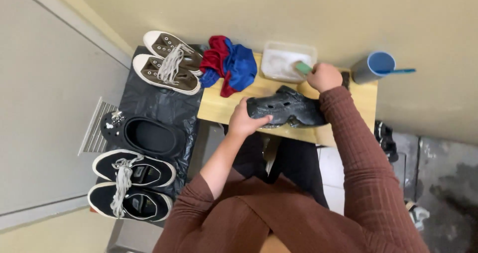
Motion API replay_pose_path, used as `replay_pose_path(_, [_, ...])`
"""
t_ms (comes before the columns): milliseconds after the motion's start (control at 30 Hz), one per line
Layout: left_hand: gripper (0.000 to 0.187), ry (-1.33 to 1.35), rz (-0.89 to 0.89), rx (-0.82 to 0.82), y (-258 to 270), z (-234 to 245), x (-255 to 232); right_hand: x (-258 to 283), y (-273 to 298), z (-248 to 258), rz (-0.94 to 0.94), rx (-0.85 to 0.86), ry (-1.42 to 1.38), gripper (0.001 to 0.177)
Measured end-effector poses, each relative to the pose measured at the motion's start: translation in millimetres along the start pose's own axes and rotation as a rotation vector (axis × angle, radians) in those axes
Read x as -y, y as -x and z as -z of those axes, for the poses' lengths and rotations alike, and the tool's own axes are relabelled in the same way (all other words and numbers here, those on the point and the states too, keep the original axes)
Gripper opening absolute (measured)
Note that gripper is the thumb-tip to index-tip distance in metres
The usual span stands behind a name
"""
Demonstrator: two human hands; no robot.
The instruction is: The person is cleaning the interior and exterior of a black clog shoe using a small brush and soapy water on a repair bench.
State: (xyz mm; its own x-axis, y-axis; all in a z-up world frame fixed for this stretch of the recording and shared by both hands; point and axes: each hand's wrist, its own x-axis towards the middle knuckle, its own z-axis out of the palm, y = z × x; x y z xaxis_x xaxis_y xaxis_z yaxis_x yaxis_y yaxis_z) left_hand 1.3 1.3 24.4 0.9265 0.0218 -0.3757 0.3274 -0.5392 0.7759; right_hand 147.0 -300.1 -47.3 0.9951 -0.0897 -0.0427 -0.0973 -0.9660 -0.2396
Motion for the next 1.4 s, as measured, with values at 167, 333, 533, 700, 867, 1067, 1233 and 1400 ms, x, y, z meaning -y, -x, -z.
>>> replay_pose_path(167, [0.102, -0.03, 0.02, 0.015, -4.2, -2.2, 5.2, 6.4, 11.9, 20.4, 0.006, 0.005, -0.008, 0.031])
replay_pose_path(333, [0.103, -0.042, 0.014, 0.005, -8.2, -3.3, 9.7, -9.5, 21.4, 6.4, 0.012, -0.049, -0.008, 0.035])
replay_pose_path(533, [0.092, 0.008, -0.051, -0.003, -2.4, 0.5, 0.7, -5.3, 52.5, 16.6, 0.1, -0.241, -0.044, 0.022])
replay_pose_path(700, [0.1, 0.031, -0.097, -0.029, -0.9, -1.9, 7.7, 3.4, 64.0, 18.0, 0.148, -0.273, -0.185, 0.015])
replay_pose_path(867, [0.101, 0.023, -0.086, -0.028, -2.1, -5.9, 12.5, -1.6, 78.2, 20.6, 0.074, -0.237, -0.236, 0.02])
replay_pose_path(1067, [0.108, -0.004, -0.031, -0.001, -8.2, -5.5, 16.6, -25.1, 139.5, 40.4, -0.028, -0.275, -0.622, 0.016])
replay_pose_path(1233, [0.104, -0.06, -0.009, 0.035, -10.0, -6.0, 16.9, -12.1, 212.7, 18.6, -0.149, -0.236, -0.552, 0.016])
replay_pose_path(1400, [0.098, -0.063, -0.022, 0.017, -3.5, -6.6, 11.3, -74.9, 190.5, -21.4, -0.247, -0.311, -0.382, 0.015])
